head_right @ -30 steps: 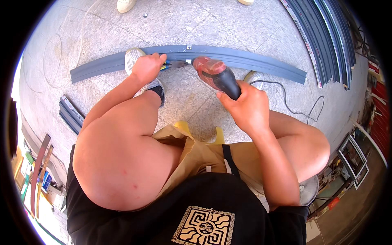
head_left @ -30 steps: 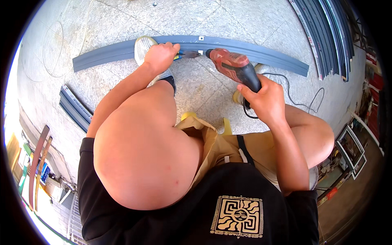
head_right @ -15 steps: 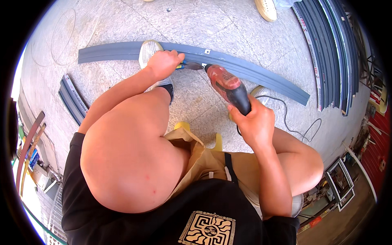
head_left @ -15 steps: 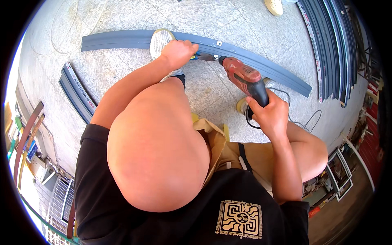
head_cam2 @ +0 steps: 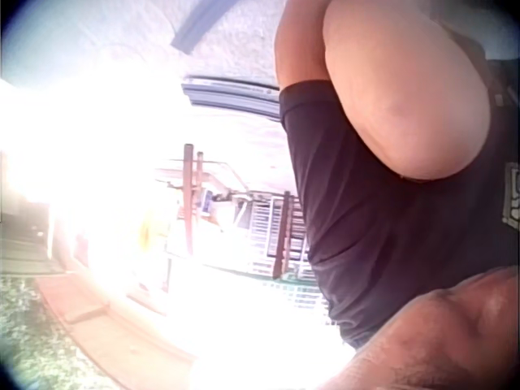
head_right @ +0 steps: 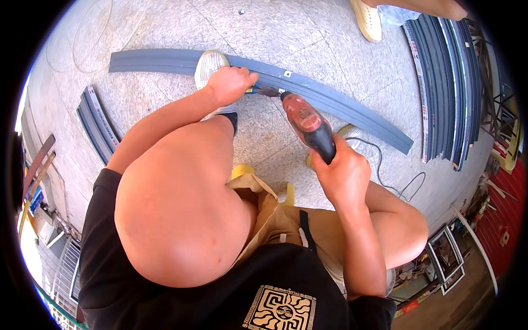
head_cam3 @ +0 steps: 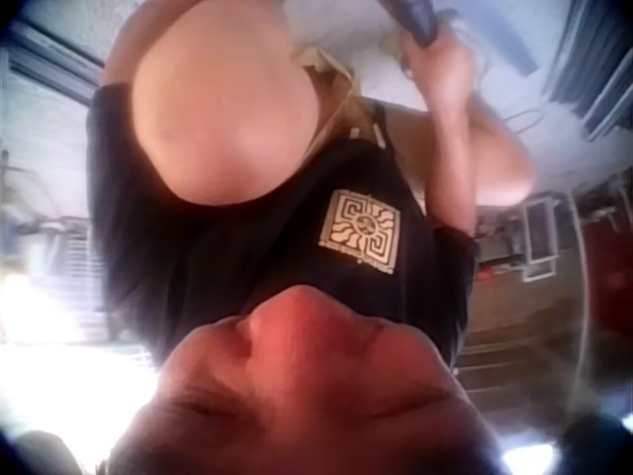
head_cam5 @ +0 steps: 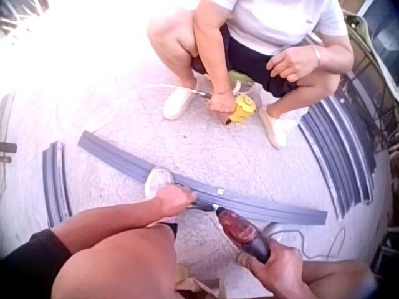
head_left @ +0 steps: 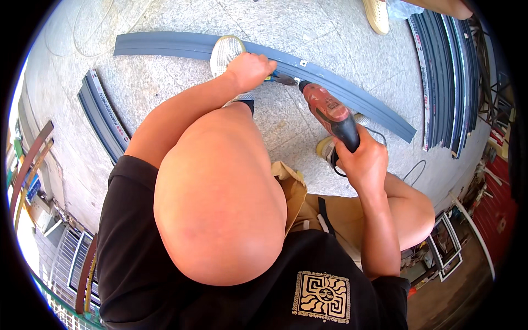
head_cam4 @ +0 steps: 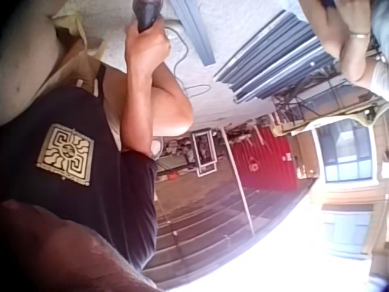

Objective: The person uses a drill and pliers to assemble grey metal slats, drilling holes and inserting small metal fasteners while another person assists by holding the assembly and a pneumatic tool.

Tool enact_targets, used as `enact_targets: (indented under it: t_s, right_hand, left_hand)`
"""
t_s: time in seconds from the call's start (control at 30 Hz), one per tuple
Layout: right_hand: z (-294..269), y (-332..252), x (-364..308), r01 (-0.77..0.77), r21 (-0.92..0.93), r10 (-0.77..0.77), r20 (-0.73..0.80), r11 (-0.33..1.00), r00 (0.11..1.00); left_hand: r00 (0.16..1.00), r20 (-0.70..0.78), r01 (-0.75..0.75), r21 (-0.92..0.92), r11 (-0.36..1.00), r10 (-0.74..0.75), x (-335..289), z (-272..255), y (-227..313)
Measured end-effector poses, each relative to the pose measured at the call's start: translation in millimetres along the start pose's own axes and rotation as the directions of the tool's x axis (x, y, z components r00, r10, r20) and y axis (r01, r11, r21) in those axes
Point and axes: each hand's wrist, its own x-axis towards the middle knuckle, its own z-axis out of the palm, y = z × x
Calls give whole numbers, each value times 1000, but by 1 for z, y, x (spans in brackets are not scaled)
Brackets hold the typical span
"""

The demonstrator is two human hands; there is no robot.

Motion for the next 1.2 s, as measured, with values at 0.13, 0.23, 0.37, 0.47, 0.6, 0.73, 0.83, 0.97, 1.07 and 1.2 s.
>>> enact_targets:
  t_s: [0.13,0.23,0.37,0.47,0.6,0.73,0.83,0.97,1.07,1.2]
  right_hand:
    - [2,-2,1,10,11,-10,-32,1000,999]
    - [4,-3,-1,7,22,-6,-26,1000,1000]
    - [5,-5,-2,36,45,-34,-44,998,998]
    - [6,-7,-2,64,22,-62,-68,998,996]
    - [5,-5,-2,61,63,-56,-82,996,995]
    - [5,-8,-1,30,77,-24,-77,997,997]
    - [5,-5,-1,52,57,-47,-88,997,995]
    - [5,-6,-1,46,59,-41,-82,997,996]
    - [2,-10,0,30,51,-27,-68,998,997]
    - [2,-10,-1,9,69,-5,-65,998,998]
  left_hand:
    - [1000,6,2,1,1000,-2,1,3,-2]
    - [1000,-2,-4,-9,1000,4,0,8,-3]
    - [1000,-2,20,-36,999,-20,0,10,-3]
    - [1000,-12,24,-38,999,-25,-1,12,-4]
    - [1000,-8,9,10,1000,-9,1,10,-3]
    - [999,-33,8,5,1000,-8,1,14,-5]
    - [1000,-29,7,4,1000,-7,1,13,-4]
    - [1000,-25,-1,7,1000,1,0,11,-4]
    - [999,-35,2,-7,1000,-2,-1,11,-3]
    - [1000,-14,13,-10,1000,-13,0,8,-2]
